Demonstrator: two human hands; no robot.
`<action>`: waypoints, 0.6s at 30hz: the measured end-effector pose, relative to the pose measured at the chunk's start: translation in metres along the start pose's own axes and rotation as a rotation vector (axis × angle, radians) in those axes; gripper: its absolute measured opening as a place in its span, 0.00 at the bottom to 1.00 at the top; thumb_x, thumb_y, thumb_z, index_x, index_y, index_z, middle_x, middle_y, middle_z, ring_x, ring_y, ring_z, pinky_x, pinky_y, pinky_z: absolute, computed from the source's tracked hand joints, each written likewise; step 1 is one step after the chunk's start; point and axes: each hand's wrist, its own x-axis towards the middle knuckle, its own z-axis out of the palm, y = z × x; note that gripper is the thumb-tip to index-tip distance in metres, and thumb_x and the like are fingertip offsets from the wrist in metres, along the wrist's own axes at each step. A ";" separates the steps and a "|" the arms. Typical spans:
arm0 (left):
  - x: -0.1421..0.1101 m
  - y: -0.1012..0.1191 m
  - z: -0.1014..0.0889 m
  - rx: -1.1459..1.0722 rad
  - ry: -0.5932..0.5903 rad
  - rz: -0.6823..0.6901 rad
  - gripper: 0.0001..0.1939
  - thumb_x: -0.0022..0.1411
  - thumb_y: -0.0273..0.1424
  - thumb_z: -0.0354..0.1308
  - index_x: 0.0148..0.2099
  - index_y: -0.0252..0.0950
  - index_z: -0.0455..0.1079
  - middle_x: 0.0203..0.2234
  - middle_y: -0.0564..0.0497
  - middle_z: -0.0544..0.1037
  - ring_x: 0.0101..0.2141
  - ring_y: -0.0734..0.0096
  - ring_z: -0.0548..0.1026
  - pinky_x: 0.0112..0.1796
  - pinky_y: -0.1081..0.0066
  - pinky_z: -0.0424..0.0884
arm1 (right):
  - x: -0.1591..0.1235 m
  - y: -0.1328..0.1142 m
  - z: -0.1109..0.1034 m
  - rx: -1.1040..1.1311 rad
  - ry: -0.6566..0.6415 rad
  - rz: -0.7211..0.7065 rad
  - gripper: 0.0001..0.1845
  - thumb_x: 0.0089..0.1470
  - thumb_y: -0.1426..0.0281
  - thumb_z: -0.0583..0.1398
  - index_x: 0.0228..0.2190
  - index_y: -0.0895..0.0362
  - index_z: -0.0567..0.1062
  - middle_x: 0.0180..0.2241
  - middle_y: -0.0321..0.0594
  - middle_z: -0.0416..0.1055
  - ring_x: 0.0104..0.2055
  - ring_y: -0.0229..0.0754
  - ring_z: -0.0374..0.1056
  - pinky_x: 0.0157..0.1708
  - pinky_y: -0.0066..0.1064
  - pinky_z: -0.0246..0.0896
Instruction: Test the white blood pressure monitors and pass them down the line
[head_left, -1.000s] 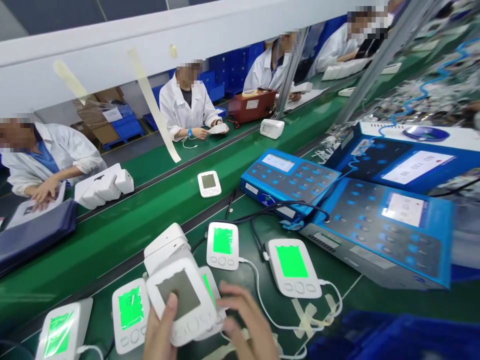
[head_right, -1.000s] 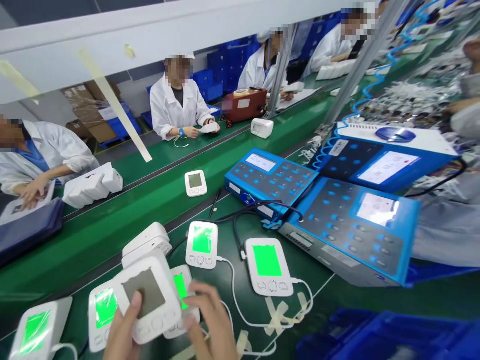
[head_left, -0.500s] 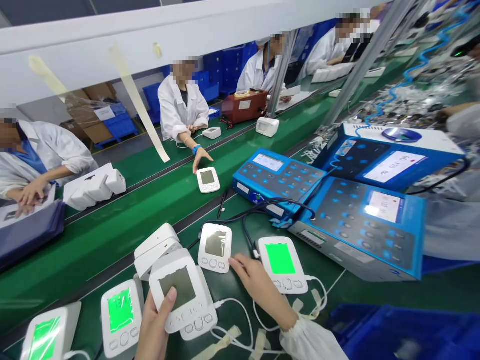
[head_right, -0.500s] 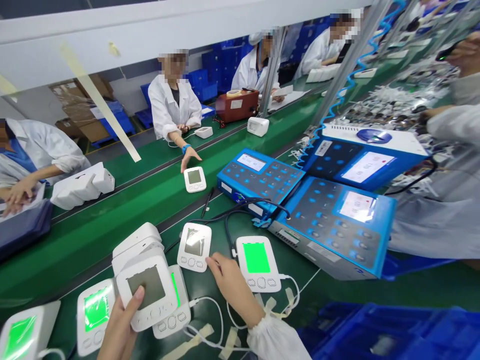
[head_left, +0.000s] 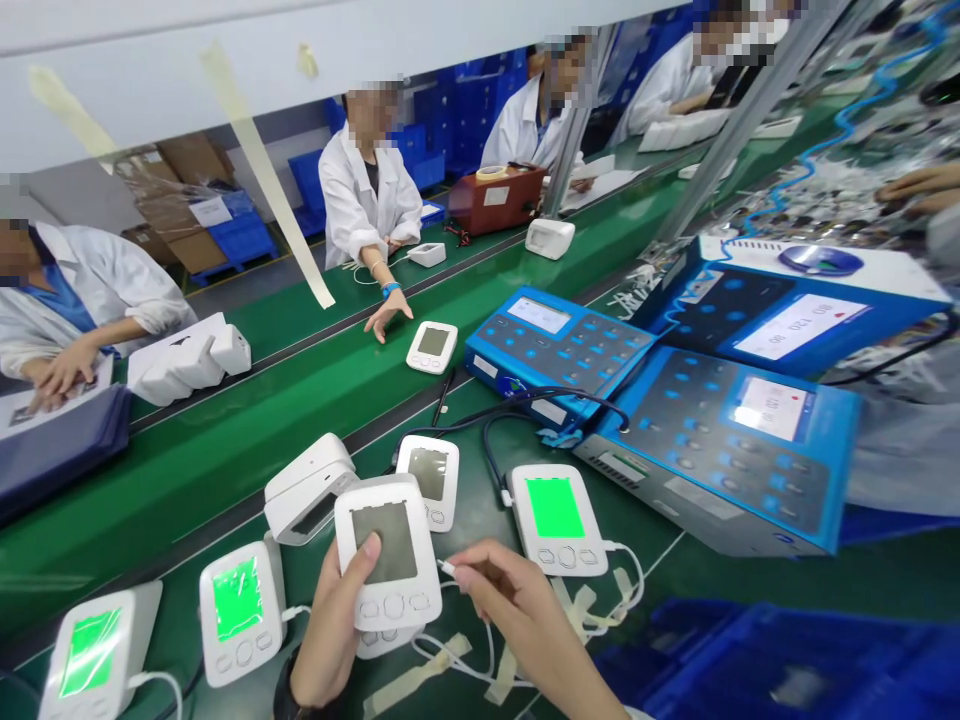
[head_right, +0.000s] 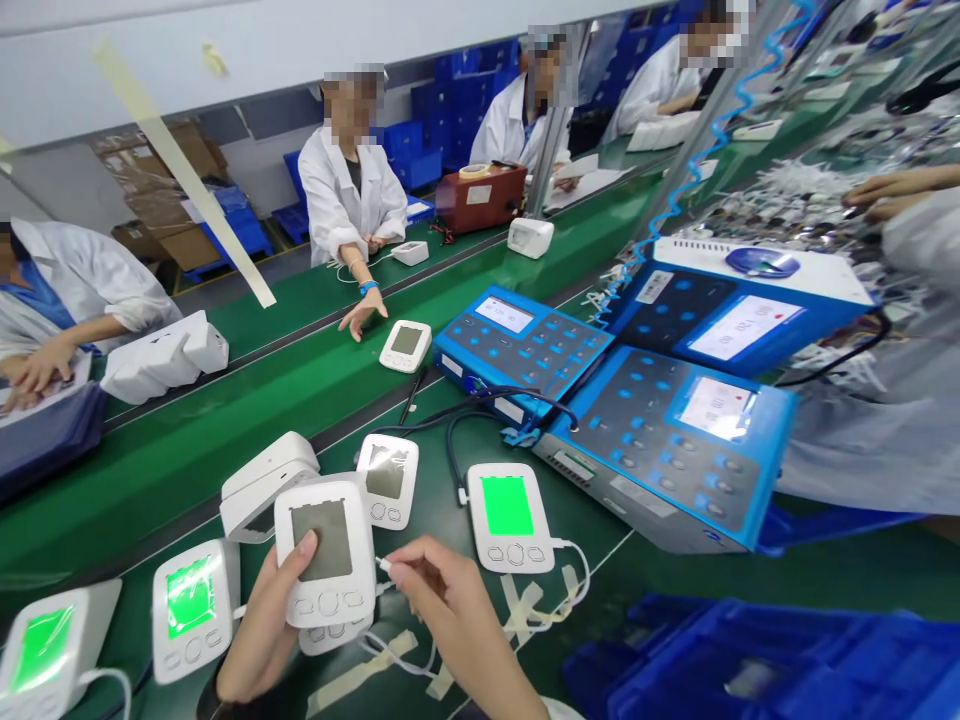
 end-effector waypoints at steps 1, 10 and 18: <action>0.002 0.000 -0.002 0.008 0.005 -0.010 0.43 0.51 0.49 0.75 0.64 0.38 0.70 0.53 0.42 0.82 0.52 0.47 0.80 0.50 0.58 0.78 | 0.000 0.001 -0.002 0.018 -0.033 0.012 0.18 0.64 0.52 0.62 0.36 0.53 0.79 0.26 0.32 0.70 0.26 0.38 0.64 0.27 0.29 0.58; 0.005 -0.002 -0.023 0.088 -0.074 0.029 0.44 0.54 0.48 0.74 0.67 0.39 0.66 0.53 0.41 0.81 0.52 0.45 0.79 0.48 0.58 0.79 | 0.003 0.003 -0.001 0.265 -0.205 0.077 0.18 0.67 0.53 0.60 0.38 0.55 0.75 0.26 0.32 0.74 0.20 0.31 0.62 0.20 0.23 0.55; 0.007 -0.005 -0.025 0.141 -0.040 0.005 0.42 0.51 0.50 0.75 0.62 0.36 0.69 0.49 0.41 0.82 0.49 0.46 0.80 0.46 0.58 0.78 | -0.001 -0.004 0.000 0.030 -0.310 0.084 0.14 0.69 0.59 0.58 0.34 0.54 0.72 0.26 0.32 0.75 0.21 0.33 0.65 0.23 0.23 0.59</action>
